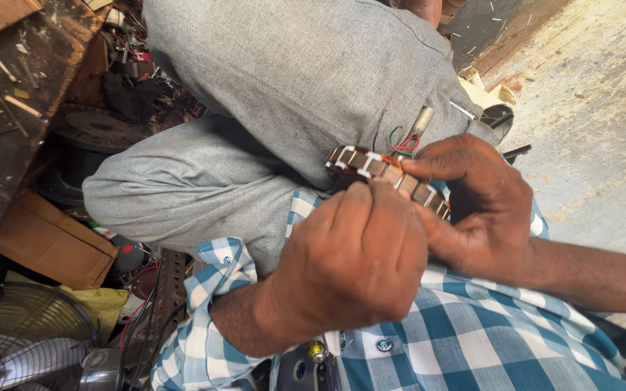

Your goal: The person sits on the floor and works on a circular electric motor stator. They use a pair of scissors to cut wires and manipulate the copper windings, occasionally reaching for tools on a nearby cluttered workbench.

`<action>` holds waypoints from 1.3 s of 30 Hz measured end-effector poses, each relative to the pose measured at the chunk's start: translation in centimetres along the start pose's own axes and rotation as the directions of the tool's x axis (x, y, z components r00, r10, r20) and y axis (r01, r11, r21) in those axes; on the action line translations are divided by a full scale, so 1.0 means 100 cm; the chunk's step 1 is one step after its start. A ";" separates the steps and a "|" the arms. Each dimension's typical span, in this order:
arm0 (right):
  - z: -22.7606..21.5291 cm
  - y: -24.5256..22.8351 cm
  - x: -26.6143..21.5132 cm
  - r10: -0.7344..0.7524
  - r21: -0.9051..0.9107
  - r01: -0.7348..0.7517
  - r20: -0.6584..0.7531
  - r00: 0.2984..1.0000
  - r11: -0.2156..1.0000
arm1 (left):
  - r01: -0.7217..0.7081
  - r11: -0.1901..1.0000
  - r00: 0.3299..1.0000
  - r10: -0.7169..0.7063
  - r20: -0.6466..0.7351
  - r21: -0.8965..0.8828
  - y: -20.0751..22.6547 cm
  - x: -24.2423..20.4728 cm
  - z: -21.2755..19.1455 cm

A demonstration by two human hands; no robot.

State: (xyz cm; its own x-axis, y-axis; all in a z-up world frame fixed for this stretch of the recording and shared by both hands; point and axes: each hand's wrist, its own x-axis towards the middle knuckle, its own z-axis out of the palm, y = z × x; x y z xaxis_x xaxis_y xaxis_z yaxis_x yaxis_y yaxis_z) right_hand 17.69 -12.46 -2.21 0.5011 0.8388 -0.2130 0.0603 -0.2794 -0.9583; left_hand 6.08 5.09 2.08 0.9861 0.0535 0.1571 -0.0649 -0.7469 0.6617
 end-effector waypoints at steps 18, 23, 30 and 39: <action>0.002 -0.002 0.002 -0.162 -0.212 0.147 -0.056 0.985 0.966 | 0.248 0.586 0.933 -0.359 0.026 -0.771 -0.044 -0.031 0.038; 0.003 -0.006 0.002 -0.127 -0.174 0.116 -0.053 0.990 0.978 | 0.288 0.494 0.889 -0.456 0.037 -0.821 -0.037 -0.023 0.038; 0.001 0.002 -0.004 -0.074 -0.164 0.065 -0.051 0.996 0.984 | 0.322 0.526 0.876 -0.482 0.036 -0.788 -0.035 -0.020 0.040; -0.002 0.003 -0.003 -0.069 0.086 0.069 -0.001 0.998 0.994 | 0.078 0.663 0.879 -0.399 -0.263 -0.745 -0.041 -0.052 0.055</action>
State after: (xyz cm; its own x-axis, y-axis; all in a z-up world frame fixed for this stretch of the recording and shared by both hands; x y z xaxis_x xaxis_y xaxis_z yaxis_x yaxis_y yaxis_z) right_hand 17.74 -12.87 -2.39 0.4967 0.8555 -0.1460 0.0199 -0.1794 -0.9836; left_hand 2.01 4.26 -5.51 0.8522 0.5190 0.0666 -0.0797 0.0028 0.9968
